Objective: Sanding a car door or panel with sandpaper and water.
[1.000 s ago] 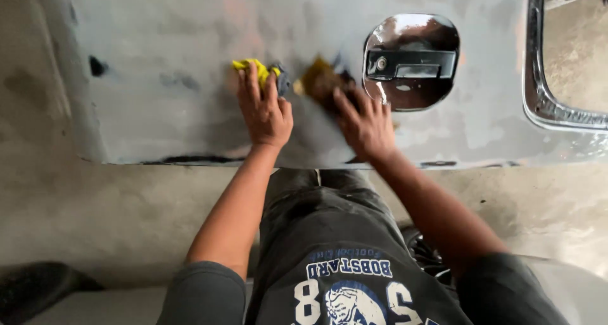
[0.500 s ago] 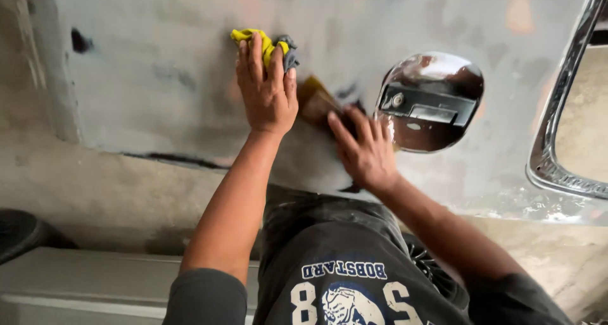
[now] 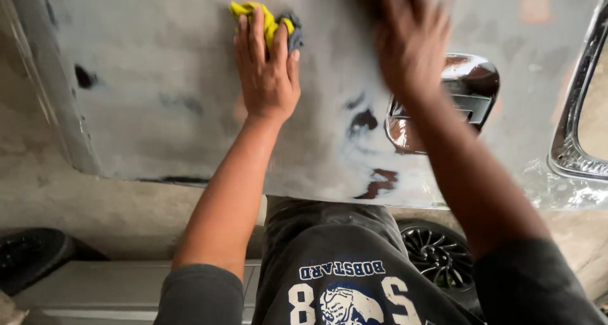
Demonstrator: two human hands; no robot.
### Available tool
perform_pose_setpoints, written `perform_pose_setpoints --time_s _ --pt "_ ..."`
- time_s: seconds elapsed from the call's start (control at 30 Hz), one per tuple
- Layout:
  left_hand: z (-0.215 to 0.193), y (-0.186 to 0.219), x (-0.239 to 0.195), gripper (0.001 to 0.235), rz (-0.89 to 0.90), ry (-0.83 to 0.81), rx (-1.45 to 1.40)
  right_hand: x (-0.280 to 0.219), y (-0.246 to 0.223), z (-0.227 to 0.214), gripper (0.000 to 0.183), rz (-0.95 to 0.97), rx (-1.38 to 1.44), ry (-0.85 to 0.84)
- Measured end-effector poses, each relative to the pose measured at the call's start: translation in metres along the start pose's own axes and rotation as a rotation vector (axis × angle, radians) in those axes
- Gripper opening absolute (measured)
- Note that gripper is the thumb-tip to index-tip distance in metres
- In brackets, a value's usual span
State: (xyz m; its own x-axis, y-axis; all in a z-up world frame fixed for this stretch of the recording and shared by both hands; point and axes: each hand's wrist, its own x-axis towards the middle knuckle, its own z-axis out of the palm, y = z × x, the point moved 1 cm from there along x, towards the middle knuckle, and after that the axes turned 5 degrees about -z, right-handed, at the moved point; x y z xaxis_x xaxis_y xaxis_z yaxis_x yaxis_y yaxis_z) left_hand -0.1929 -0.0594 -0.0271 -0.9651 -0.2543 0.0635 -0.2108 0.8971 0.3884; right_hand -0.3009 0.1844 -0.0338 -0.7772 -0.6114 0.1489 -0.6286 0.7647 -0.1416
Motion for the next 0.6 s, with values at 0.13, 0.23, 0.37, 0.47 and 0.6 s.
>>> perform_pose_setpoints --time_s 0.13,0.23,0.37,0.47,0.6 --pt "0.006 -0.009 0.026 0.044 0.011 0.015 0.004 -0.061 -0.062 -0.052 0.064 -0.003 0.162 -0.209" --pt "0.007 -0.011 0.032 0.045 0.053 0.024 0.003 -0.078 -0.067 -0.059 0.063 -0.121 0.347 -0.190" --pt "0.006 -0.011 0.031 0.045 0.058 0.047 0.019 -0.041 -0.019 -0.026 0.066 -0.001 0.182 -0.176" --pt "0.005 -0.012 0.034 0.045 0.059 0.046 0.029 0.010 0.012 -0.017 0.067 0.168 0.188 -0.060" --pt "0.015 -0.009 0.061 0.047 0.081 0.041 0.002 0.033 0.018 -0.009 0.067 0.256 0.219 0.056"
